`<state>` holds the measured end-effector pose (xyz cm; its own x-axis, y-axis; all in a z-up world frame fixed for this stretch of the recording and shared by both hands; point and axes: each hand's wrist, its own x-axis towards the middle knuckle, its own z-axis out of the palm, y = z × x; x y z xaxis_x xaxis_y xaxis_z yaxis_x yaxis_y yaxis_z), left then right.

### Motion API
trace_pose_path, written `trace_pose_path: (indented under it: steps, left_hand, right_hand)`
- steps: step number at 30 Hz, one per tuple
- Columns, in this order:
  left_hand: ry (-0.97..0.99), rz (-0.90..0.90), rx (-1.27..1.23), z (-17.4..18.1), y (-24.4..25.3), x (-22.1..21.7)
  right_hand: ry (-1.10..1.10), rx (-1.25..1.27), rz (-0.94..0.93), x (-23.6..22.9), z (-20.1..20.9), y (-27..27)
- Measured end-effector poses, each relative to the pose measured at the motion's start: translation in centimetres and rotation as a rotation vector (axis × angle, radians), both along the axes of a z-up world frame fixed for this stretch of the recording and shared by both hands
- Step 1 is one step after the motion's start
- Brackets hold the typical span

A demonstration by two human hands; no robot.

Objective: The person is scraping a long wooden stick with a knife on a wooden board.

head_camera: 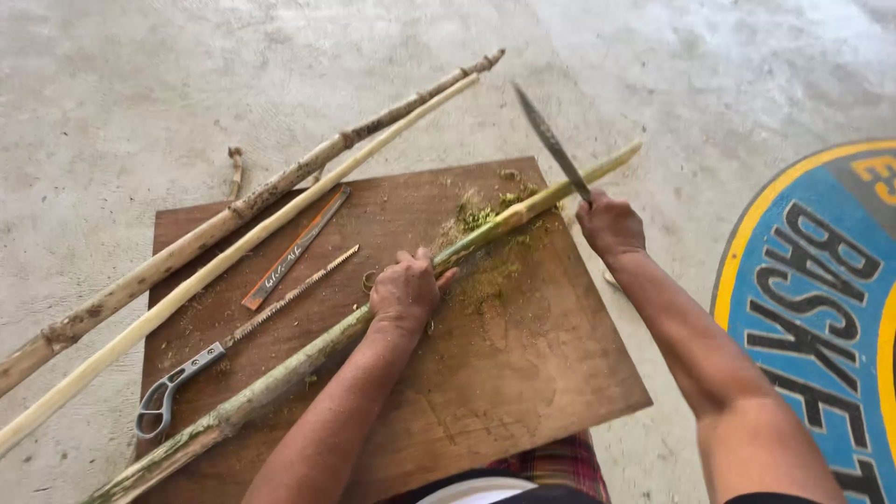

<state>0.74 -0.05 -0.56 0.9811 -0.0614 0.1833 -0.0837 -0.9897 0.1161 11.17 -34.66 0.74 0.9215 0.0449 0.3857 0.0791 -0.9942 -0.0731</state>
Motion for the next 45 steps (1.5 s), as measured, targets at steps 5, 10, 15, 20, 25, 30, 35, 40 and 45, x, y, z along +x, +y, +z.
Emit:
trace_pose_path:
  steps: [5, 10, 15, 20, 25, 30, 35, 40, 45]
  left_hand:
    - [0.114, 0.005, 0.011, 1.3, 0.0, -0.6]
    - [0.180, -0.004, 0.065, 2.0, 0.0, -1.2]
    - [-0.128, -0.084, 0.180, -1.1, 0.3, -1.2]
    - [-0.136, -0.058, 0.155, -1.2, 0.0, -1.1]
    - [-0.263, -0.086, 0.159, -1.1, -0.1, -0.4]
    - [-0.112, -0.094, 0.053, -0.3, 0.0, -0.9]
    - [-0.146, -0.088, 0.067, -0.6, 0.2, 0.1]
    - [0.073, -0.096, 0.163, 0.8, 0.3, -0.3]
    - [0.062, -0.098, 0.150, 1.3, 0.4, -0.6]
  right_hand:
    - [0.138, -0.131, 0.327, -4.5, 2.3, 4.7]
    - [-0.059, -0.676, 0.367, -1.3, 1.8, 0.1]
    - [0.080, 0.061, -0.125, 1.2, -0.5, -4.2]
    - [0.057, 0.009, 0.053, -1.3, -1.0, 0.7]
    - [0.121, -0.056, 0.323, -1.6, 0.7, 1.9]
    - [0.202, 0.168, -0.182, 0.6, 1.9, -2.4]
    - [0.171, 0.128, -0.196, 2.8, -0.4, -3.5]
    - [0.349, 0.154, -0.054, -4.4, 4.0, 4.8]
    - [0.163, 0.045, 0.306, -6.4, 2.4, 6.1]
